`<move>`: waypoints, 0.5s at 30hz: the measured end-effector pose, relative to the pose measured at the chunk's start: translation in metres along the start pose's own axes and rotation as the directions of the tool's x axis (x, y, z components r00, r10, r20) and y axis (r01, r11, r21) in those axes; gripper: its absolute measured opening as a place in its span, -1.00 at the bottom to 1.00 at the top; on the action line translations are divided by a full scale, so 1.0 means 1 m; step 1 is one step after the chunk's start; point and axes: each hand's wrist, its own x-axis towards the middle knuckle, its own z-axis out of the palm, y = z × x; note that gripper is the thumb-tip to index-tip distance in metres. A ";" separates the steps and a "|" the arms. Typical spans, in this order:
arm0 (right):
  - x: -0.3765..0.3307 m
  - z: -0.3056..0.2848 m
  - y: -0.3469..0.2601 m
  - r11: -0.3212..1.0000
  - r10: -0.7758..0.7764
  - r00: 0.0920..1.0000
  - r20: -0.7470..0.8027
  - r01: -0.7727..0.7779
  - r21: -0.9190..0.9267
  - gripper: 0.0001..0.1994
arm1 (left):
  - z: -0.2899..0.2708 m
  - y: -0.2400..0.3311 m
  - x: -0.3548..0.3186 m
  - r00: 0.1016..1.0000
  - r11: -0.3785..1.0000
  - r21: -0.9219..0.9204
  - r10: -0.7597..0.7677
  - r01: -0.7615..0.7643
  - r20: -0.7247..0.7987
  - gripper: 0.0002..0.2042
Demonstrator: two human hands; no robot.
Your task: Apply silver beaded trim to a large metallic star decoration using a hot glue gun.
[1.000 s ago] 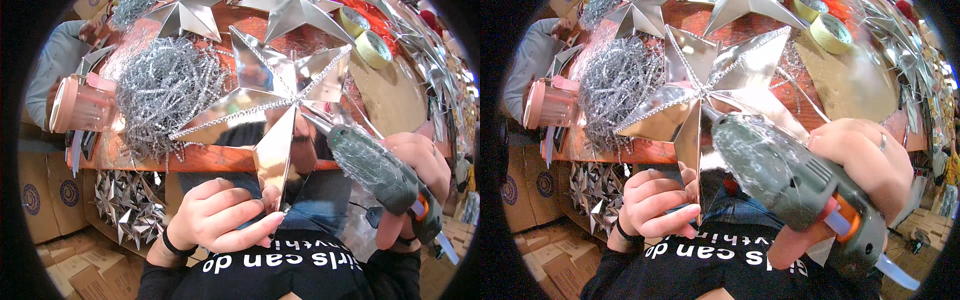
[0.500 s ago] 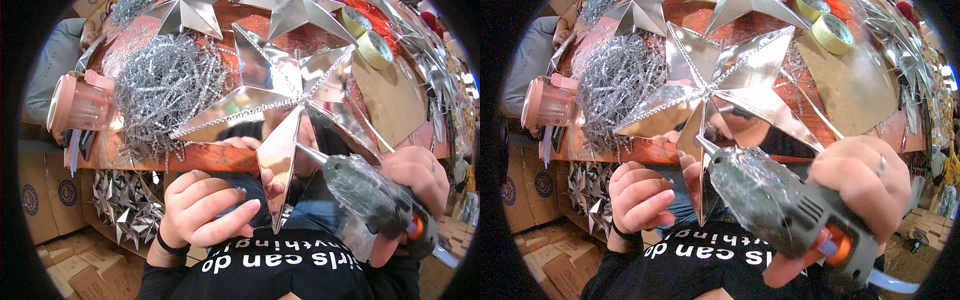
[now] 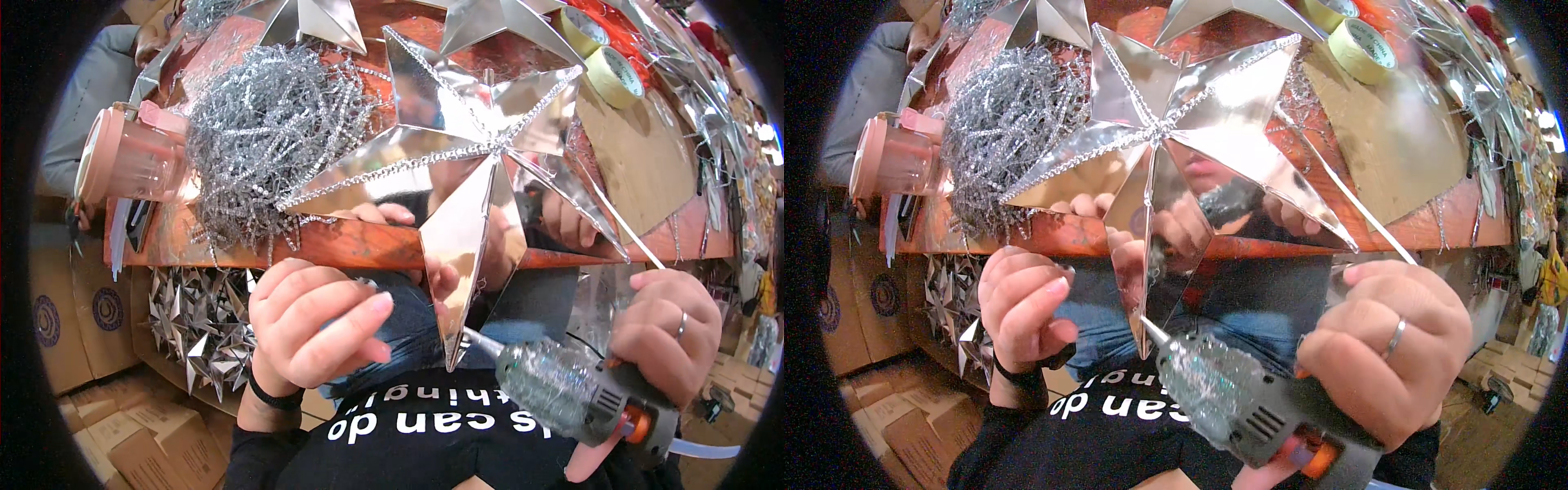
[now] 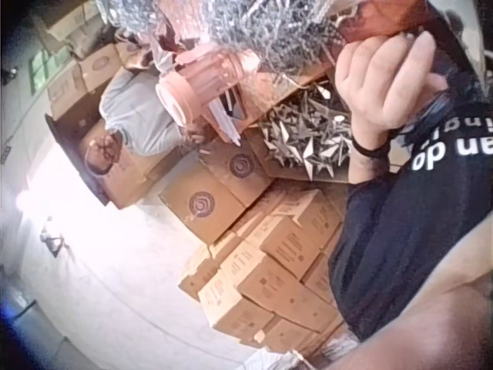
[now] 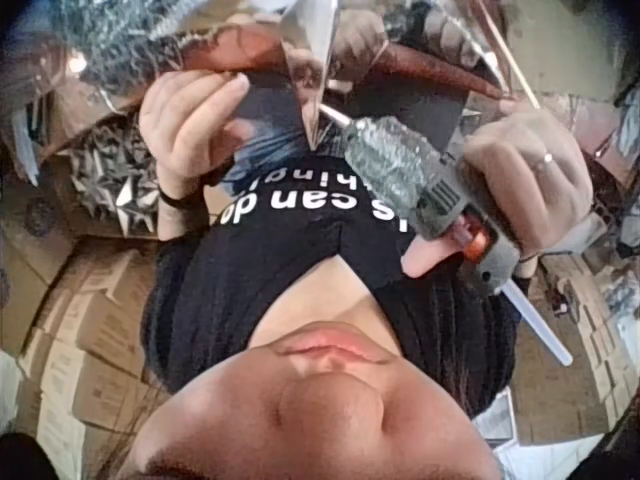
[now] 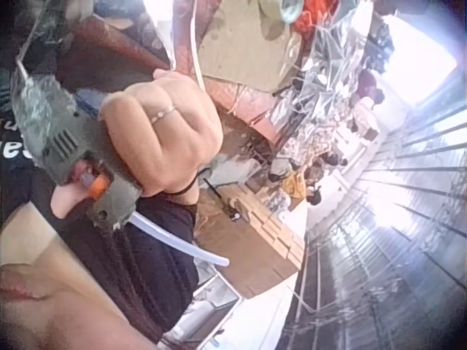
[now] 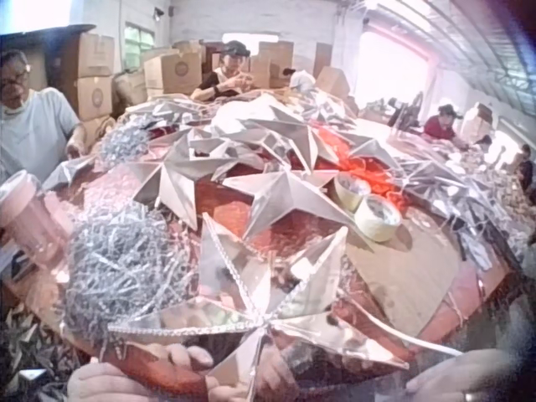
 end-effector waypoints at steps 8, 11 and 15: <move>-0.005 0.010 -0.007 0.995 -0.103 0.995 0.014 0.103 0.006 -0.77 | -0.003 -0.005 0.000 0.969 0.965 0.144 -0.197 0.218 -0.148 -0.48; -0.008 0.010 -0.004 0.991 -0.137 0.988 0.067 0.137 0.016 -0.76 | 0.001 -0.013 0.006 0.953 0.938 0.187 -0.270 0.293 -0.140 -0.39; -0.026 0.004 0.023 0.973 -0.142 0.989 -0.048 0.148 0.178 -0.55 | -0.004 -0.016 0.006 0.943 0.920 0.210 -0.329 0.331 -0.045 -0.33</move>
